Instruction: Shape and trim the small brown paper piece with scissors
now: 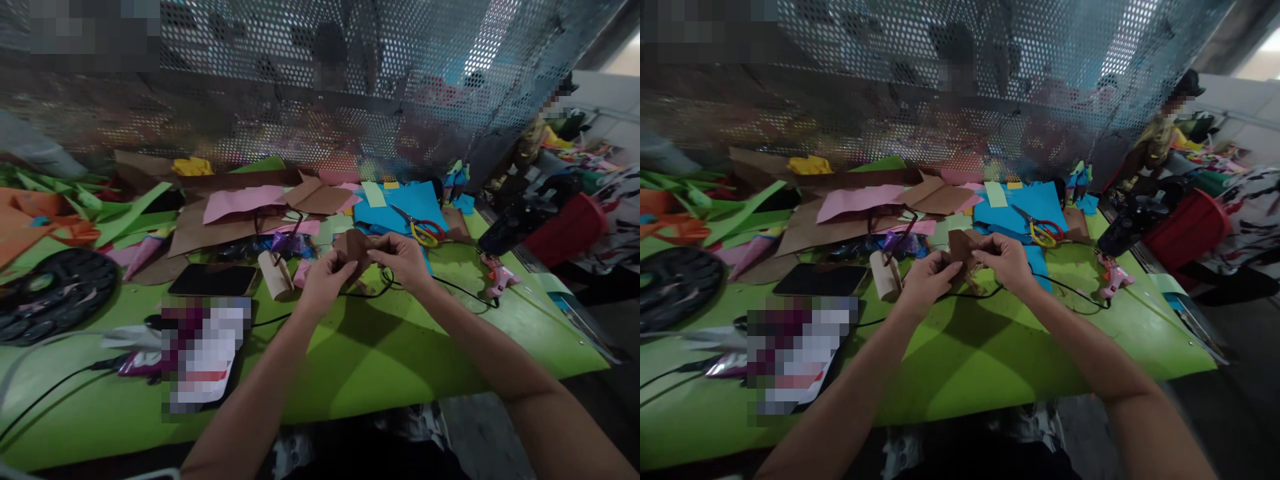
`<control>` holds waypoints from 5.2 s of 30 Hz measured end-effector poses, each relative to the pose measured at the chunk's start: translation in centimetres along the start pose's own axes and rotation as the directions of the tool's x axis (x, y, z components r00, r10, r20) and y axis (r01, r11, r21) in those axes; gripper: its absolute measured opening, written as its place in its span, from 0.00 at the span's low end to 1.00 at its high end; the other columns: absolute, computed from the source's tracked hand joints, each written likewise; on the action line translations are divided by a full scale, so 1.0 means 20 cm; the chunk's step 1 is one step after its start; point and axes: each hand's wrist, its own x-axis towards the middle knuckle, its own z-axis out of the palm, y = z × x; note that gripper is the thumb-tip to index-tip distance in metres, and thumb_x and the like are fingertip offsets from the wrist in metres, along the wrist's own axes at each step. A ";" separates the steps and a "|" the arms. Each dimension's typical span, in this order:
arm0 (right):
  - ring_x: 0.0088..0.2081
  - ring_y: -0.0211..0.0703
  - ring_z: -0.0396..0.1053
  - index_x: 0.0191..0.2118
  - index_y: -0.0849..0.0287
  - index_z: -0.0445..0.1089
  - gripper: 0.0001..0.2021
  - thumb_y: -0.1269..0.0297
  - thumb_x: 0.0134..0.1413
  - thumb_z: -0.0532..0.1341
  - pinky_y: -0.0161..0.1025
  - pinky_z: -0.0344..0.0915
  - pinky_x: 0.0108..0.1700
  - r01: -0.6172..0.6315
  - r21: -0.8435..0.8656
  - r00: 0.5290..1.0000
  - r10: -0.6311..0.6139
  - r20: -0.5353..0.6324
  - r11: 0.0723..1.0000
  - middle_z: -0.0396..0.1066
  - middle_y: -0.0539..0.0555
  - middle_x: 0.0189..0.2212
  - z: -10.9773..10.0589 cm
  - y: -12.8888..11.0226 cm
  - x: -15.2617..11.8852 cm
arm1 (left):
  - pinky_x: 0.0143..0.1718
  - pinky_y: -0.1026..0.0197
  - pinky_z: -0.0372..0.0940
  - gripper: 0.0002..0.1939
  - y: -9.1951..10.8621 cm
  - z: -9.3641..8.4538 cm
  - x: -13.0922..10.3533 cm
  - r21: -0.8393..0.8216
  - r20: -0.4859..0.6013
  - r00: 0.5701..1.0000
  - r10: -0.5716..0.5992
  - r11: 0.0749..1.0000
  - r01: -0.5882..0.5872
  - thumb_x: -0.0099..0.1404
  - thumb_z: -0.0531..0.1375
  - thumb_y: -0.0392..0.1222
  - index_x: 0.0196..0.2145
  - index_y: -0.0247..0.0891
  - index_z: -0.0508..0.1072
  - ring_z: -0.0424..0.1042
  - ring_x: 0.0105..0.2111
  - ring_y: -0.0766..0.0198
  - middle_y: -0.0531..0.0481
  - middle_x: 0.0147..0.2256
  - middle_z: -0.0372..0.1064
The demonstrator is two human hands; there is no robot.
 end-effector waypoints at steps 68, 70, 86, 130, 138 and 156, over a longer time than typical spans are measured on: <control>0.37 0.46 0.63 0.49 0.52 0.65 0.30 0.32 0.51 0.60 0.39 0.63 0.34 0.004 -0.236 0.856 0.119 0.504 0.972 0.63 0.52 0.35 -0.07 -0.16 -0.10 | 0.28 0.67 0.61 0.24 0.08 -0.09 0.03 -0.469 -0.300 0.943 -0.147 0.883 -0.012 0.38 0.76 0.53 0.26 0.37 0.72 0.66 0.25 0.70 0.57 0.23 0.69; 0.36 0.46 0.63 0.47 0.52 0.65 0.30 0.32 0.51 0.61 0.39 0.63 0.33 0.005 -0.222 0.856 0.110 0.504 0.975 0.62 0.51 0.34 -0.07 -0.17 -0.10 | 0.28 0.67 0.62 0.25 0.08 -0.09 0.03 -0.470 -0.307 0.941 -0.143 0.882 -0.019 0.36 0.76 0.54 0.26 0.37 0.73 0.66 0.25 0.70 0.57 0.24 0.69; 0.37 0.44 0.60 0.49 0.56 0.61 0.34 0.31 0.49 0.62 0.38 0.59 0.36 -0.011 -0.305 0.838 0.175 0.517 0.952 0.62 0.52 0.37 -0.08 -0.16 -0.09 | 0.27 0.65 0.59 0.18 0.07 -0.10 0.03 -0.294 -0.338 0.939 -0.061 0.955 -0.043 0.48 0.71 0.53 0.27 0.38 0.73 0.64 0.24 0.69 0.56 0.24 0.69; 0.32 0.40 0.63 0.46 0.58 0.70 0.29 0.44 0.41 0.71 0.36 0.60 0.33 -0.136 -0.263 0.865 0.243 0.439 0.955 0.67 0.50 0.33 -0.09 -0.06 -0.04 | 0.23 0.68 0.57 0.14 0.15 -0.12 0.00 -0.311 -0.326 0.944 -0.049 0.949 -0.058 0.50 0.70 0.48 0.24 0.37 0.72 0.59 0.21 0.72 0.58 0.18 0.62; 0.41 0.49 0.66 0.50 0.58 0.68 0.36 0.30 0.48 0.62 0.39 0.62 0.40 0.054 -0.405 0.843 0.176 0.508 0.913 0.69 0.55 0.41 -0.10 -0.14 -0.07 | 0.26 0.67 0.59 0.16 0.09 -0.11 0.01 -0.321 -0.229 0.970 -0.082 0.947 0.004 0.49 0.71 0.51 0.27 0.37 0.74 0.64 0.24 0.70 0.56 0.23 0.67; 0.31 0.39 0.60 0.43 0.58 0.74 0.25 0.43 0.46 0.69 0.35 0.57 0.30 -0.105 -0.247 0.877 0.207 0.434 0.963 0.64 0.50 0.31 -0.06 -0.08 -0.08 | 0.23 0.68 0.58 0.18 0.11 -0.09 0.00 -0.422 -0.176 0.973 -0.147 0.905 0.060 0.44 0.74 0.50 0.24 0.37 0.73 0.62 0.22 0.71 0.57 0.20 0.65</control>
